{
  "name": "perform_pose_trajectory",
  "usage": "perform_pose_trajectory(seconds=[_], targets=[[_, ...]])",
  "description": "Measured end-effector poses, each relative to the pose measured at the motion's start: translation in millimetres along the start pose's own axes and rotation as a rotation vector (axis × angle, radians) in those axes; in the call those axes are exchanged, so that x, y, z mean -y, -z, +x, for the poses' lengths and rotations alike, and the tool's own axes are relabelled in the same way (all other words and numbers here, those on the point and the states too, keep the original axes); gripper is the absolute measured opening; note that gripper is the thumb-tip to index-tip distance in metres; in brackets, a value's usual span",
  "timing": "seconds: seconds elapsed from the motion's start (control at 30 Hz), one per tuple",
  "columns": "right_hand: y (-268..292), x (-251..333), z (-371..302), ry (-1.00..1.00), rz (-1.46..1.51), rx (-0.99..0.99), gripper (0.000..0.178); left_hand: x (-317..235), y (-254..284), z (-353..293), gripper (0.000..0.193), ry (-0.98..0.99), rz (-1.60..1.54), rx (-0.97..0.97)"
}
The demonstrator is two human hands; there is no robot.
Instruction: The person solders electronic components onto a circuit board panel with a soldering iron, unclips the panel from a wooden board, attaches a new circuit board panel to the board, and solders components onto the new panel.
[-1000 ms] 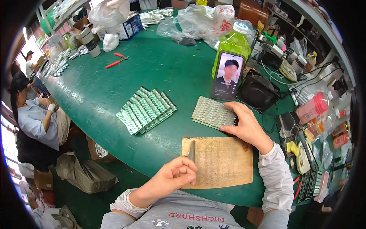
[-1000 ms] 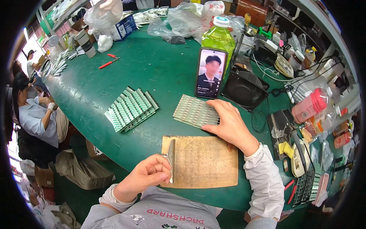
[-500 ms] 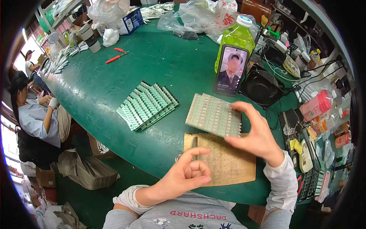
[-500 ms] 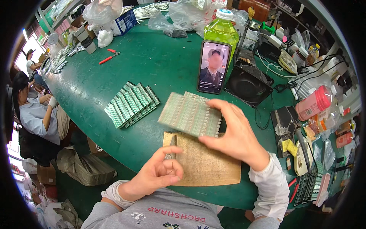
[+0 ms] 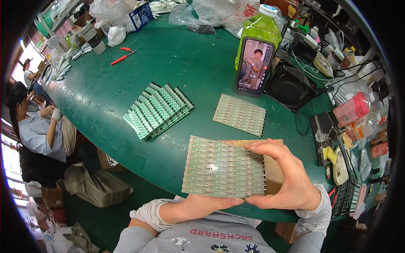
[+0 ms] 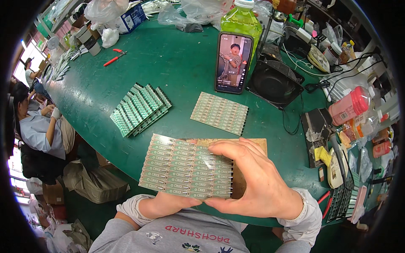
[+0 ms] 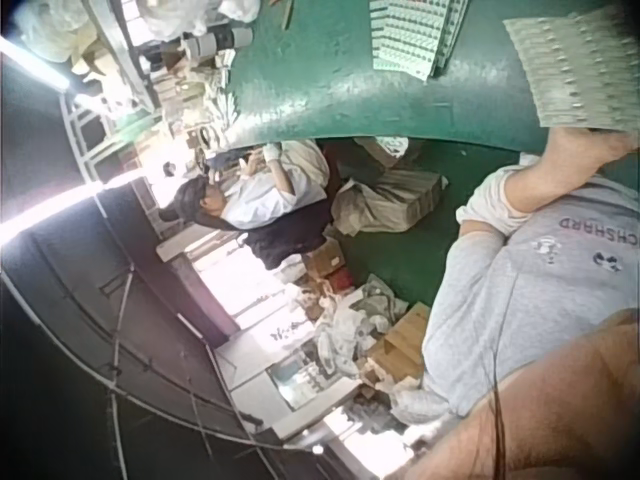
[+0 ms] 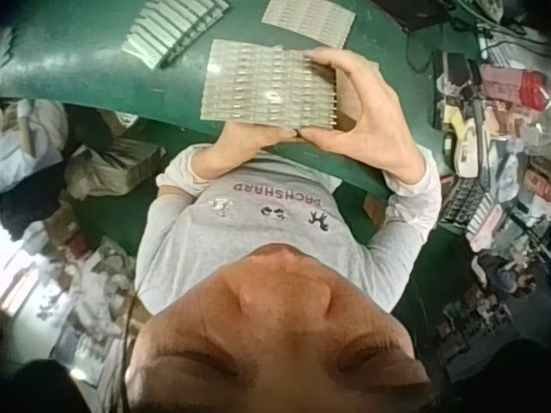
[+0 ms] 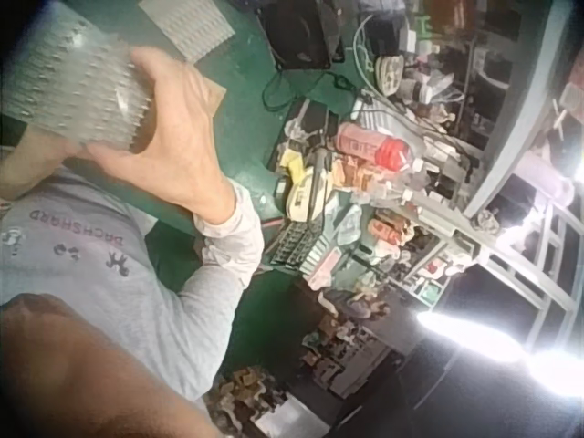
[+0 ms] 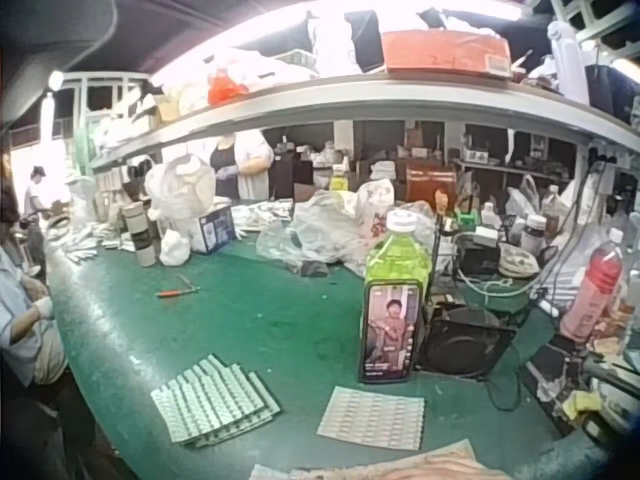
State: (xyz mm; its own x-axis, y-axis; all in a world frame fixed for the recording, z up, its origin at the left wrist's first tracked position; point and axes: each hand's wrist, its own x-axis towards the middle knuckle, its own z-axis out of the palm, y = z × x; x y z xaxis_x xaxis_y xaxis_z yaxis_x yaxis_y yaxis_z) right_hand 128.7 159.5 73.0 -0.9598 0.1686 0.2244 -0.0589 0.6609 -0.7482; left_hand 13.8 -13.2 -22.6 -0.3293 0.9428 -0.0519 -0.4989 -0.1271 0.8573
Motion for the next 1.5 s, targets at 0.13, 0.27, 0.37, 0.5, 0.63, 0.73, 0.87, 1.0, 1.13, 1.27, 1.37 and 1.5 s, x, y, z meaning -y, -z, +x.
perform_pose_trajectory(seconds=[0.13,0.27,0.37,0.5,0.63,0.73,0.87,1.0,1.13,1.27,1.37,1.5], targets=[[1,5,0,0.007,-0.005,0.029,0.076,0,2,-1,0.066,-0.012,0.047,0.025],[13,-4,0,-0.035,0.144,0.058,0.074,-1,5,-2,0.068,-0.018,0.091,0.056],[27,-28,-5,-0.224,-0.243,0.002,0.063,-4,6,-3,0.069,-0.023,0.122,0.087],[21,-59,-16,-0.239,-0.563,0.021,0.056,-10,5,-5,0.07,-0.032,0.157,0.137],[19,-67,-12,-0.279,-0.552,0.085,0.054,-18,7,-7,0.072,-0.036,0.197,0.168],[23,-71,-11,-0.317,-0.518,0.129,0.056,-26,7,-8,0.073,-0.044,0.233,0.2],[27,-69,-9,-0.392,-0.39,0.236,0.062,-22,3,-18,0.078,-0.07,0.238,0.254],[40,-69,-5,-0.453,-0.226,0.421,0.057,5,4,-20,0.091,-0.108,0.154,0.419],[54,-51,-13,-0.577,0.382,0.54,0.034,21,11,-12,0.102,-0.146,0.083,0.552],[57,-10,-11,-0.173,0.16,0.248,0.021,5,9,-7,0.095,-0.17,-0.021,0.716],[37,31,-14,-0.146,-0.208,-0.105,0.017,-17,-6,-19,0.078,-0.006,-0.178,0.376],[6,34,-19,0.21,-0.591,-0.208,0.033,-4,-8,-15,0.074,0.07,-0.169,0.281]])
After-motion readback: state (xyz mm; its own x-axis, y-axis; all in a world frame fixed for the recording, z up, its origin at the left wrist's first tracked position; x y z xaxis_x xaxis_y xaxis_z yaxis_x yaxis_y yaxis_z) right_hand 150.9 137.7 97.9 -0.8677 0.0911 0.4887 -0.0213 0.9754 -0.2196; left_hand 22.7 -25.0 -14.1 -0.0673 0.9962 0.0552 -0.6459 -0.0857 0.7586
